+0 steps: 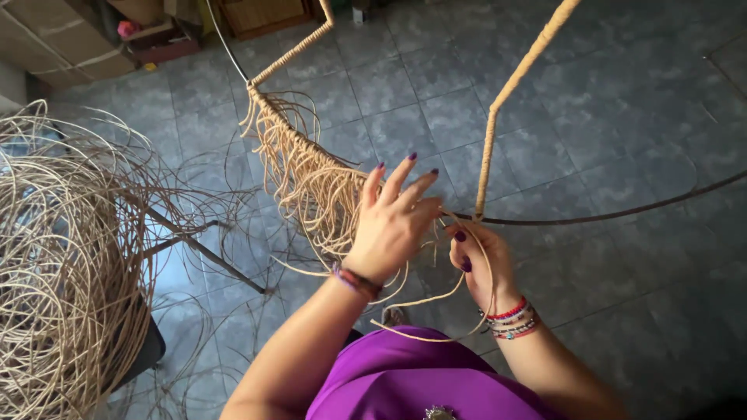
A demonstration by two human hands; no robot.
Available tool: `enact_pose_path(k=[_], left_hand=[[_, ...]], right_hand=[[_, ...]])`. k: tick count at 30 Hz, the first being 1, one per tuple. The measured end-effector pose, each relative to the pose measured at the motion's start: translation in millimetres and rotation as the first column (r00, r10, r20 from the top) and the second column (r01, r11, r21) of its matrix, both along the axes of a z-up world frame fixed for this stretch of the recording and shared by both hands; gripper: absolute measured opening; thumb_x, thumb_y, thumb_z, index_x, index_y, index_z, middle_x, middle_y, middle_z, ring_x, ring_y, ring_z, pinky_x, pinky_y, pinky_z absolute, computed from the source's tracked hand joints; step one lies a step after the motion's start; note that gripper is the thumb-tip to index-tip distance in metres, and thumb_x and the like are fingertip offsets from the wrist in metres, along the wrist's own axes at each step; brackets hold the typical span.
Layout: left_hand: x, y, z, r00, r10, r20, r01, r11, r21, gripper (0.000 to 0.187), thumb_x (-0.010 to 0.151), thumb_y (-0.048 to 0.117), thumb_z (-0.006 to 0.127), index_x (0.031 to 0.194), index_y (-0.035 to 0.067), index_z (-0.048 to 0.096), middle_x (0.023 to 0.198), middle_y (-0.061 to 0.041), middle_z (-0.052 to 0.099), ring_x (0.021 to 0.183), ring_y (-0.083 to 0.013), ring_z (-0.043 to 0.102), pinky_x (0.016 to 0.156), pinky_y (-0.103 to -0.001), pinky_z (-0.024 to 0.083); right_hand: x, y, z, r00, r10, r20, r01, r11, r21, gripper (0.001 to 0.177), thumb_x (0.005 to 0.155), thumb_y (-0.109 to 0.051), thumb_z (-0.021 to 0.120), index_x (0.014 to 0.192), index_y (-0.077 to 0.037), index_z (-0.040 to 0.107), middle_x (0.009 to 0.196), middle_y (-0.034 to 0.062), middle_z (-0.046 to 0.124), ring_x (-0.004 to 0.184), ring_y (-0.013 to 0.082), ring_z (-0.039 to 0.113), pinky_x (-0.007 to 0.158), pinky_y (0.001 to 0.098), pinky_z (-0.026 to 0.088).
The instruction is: Attaching natural fiber strands to a frame using a looping technique to create a fringe.
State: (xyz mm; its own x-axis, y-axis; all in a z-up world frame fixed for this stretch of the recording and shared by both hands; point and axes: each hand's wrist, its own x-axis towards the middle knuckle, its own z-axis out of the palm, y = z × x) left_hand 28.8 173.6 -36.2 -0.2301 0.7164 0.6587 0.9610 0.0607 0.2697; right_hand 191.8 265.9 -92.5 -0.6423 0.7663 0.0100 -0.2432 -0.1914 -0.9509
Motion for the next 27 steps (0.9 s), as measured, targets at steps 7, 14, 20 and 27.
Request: enact_pose_path(k=[7, 14, 20, 27], left_hand=[[-55, -108, 6, 0.867, 0.468, -0.171, -0.475, 0.880, -0.001, 0.024, 0.077, 0.022, 0.090, 0.092, 0.032, 0.074, 0.123, 0.009, 0.070, 0.135, -0.0278, 0.053, 0.110, -0.050, 0.030], [3, -26, -5, 0.999, 0.034, 0.030, -0.030, 0.992, -0.121, 0.025, 0.098, 0.023, 0.066, 0.122, 0.025, 0.071, 0.140, 0.006, 0.062, 0.149, -0.0244, 0.038, 0.123, -0.053, 0.019], [-54, -125, -9, 0.946, 0.324, -0.021, -0.324, 0.945, -0.037, 0.011, 0.094, 0.024, 0.072, 0.103, 0.030, 0.074, 0.125, 0.004, 0.070, 0.135, -0.0324, 0.053, 0.111, -0.051, 0.029], [-20, -65, -28, 0.997, 0.003, -0.082, -0.014, 0.991, -0.131, 0.060, 0.088, 0.030, 0.079, 0.144, 0.028, 0.059, 0.149, -0.002, 0.056, 0.146, -0.0332, 0.040, 0.120, -0.054, 0.022]], right_hand=[[7, 6, -18, 1.000, 0.001, -0.019, -0.002, 0.999, -0.037, 0.020, 0.099, -0.003, 0.057, 0.104, 0.013, 0.068, 0.050, 0.0036, 0.035, 0.046, 0.0069, 0.030, 0.047, 0.0221, 0.028], [10, -1, -16, 1.000, 0.009, 0.008, -0.009, 1.000, -0.007, 0.020, 0.100, -0.007, 0.058, 0.103, 0.010, 0.069, 0.054, 0.0019, 0.036, 0.048, 0.0077, 0.041, 0.046, 0.0221, 0.031], [10, 3, -20, 1.000, 0.016, -0.019, -0.017, 0.999, -0.047, 0.018, 0.098, -0.003, 0.060, 0.101, 0.012, 0.069, 0.051, 0.0012, 0.033, 0.047, 0.0060, 0.032, 0.047, 0.0214, 0.029], [15, 2, -24, 0.992, 0.094, -0.081, -0.106, 0.983, -0.148, 0.023, 0.101, -0.008, 0.058, 0.106, 0.013, 0.066, 0.055, -0.0029, 0.029, 0.048, 0.0050, 0.031, 0.047, 0.0213, 0.030]])
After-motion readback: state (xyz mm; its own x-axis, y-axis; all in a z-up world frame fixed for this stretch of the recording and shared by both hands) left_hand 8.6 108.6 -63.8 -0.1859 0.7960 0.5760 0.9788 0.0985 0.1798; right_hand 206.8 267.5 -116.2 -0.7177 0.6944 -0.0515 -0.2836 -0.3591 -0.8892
